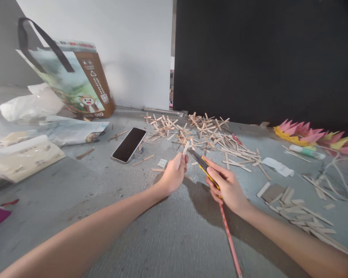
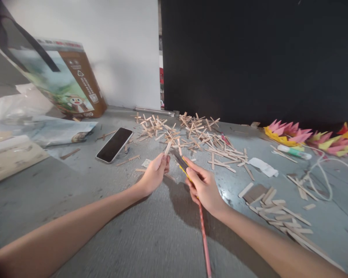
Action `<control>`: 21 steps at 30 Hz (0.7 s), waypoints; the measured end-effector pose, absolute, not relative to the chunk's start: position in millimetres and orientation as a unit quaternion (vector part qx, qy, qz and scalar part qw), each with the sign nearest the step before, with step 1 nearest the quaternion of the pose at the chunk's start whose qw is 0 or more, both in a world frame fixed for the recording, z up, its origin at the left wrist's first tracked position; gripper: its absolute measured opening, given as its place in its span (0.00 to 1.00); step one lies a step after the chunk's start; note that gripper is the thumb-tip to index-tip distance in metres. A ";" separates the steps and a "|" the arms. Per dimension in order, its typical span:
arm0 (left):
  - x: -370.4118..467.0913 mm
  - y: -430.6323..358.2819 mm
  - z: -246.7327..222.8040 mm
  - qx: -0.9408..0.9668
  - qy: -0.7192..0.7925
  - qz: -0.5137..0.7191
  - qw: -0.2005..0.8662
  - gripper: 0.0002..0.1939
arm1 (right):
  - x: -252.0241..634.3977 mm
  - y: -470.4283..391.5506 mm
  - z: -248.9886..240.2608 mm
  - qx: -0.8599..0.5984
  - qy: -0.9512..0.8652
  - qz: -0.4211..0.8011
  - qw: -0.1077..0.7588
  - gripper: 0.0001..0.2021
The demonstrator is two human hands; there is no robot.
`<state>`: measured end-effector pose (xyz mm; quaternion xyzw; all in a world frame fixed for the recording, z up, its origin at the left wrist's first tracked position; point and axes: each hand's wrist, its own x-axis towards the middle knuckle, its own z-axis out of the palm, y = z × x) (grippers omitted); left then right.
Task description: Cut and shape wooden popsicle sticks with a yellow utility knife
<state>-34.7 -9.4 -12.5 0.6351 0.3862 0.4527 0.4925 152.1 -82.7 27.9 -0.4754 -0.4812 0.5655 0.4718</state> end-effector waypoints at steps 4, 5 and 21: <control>-35.8 -10.4 -9.6 0.636 0.394 0.449 0.489 0.22 | 152.8 -82.1 25.9 -0.484 -0.488 0.563 0.459 0.33; -36.0 -10.8 -8.6 0.637 0.394 0.448 0.487 0.22 | 153.0 -81.8 25.2 -0.485 -0.488 0.564 0.457 0.34; -35.4 -10.0 -10.0 0.646 0.401 0.443 0.474 0.21 | 152.7 -82.2 25.8 -0.499 -0.512 0.558 0.423 0.32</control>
